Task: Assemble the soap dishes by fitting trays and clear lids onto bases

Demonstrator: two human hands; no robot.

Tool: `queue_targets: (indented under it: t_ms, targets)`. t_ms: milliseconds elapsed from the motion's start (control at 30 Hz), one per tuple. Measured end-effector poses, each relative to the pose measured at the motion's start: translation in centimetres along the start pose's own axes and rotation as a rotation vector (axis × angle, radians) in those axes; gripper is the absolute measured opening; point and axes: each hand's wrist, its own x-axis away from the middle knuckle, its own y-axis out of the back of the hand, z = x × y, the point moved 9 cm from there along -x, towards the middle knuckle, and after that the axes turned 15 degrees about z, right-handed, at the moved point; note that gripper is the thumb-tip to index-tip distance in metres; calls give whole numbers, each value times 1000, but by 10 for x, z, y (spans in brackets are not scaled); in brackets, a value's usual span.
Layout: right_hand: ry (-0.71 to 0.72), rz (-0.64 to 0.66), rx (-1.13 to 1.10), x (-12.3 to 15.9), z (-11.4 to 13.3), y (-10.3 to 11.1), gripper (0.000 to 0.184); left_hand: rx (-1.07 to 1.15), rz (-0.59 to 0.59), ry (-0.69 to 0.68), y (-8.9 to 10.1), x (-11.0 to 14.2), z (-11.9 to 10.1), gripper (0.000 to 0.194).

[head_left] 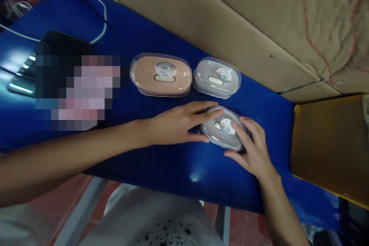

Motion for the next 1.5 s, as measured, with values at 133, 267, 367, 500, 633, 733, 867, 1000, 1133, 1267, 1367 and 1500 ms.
queue_targets:
  t_ms: [133,267,367,500,633,733,867,1000,1133,1267,1367,1500]
  targets:
    - [-15,12,-20,0,-1,-2,86,-10,-8,6,1,1,0,81]
    - [-19,17,-28,0,-2,-3,86,-4,-21,-1,1,1,0,82]
    - [-13,13,-27,0,-1,-2,86,-2,-32,-13,1,2,1,81]
    - [-8,10,-34,0,-1,-1,85,26,-24,-5,-1,2,3,82]
    - [-20,24,-41,0,-1,-2,84,64,-1,21,-3,2,6,83]
    - [-28,24,-39,1,-1,-2,85,83,9,34,-3,1,6,82]
    - [-43,47,-36,-1,0,-4,90,76,0,24,-1,1,3,80]
    - [-53,74,-42,-1,0,-8,99,60,-8,7,0,0,-1,76]
    - [-59,86,-74,-1,0,-9,100,53,-16,1,1,0,-3,73]
    - [-56,84,-83,-1,0,-10,101,44,-21,-4,0,0,-3,71]
    - [-57,85,-85,-1,-1,-10,101,46,-32,-9,1,1,-3,71]
    - [-62,96,-73,-2,-2,-10,101,42,-37,-6,1,1,-3,74]
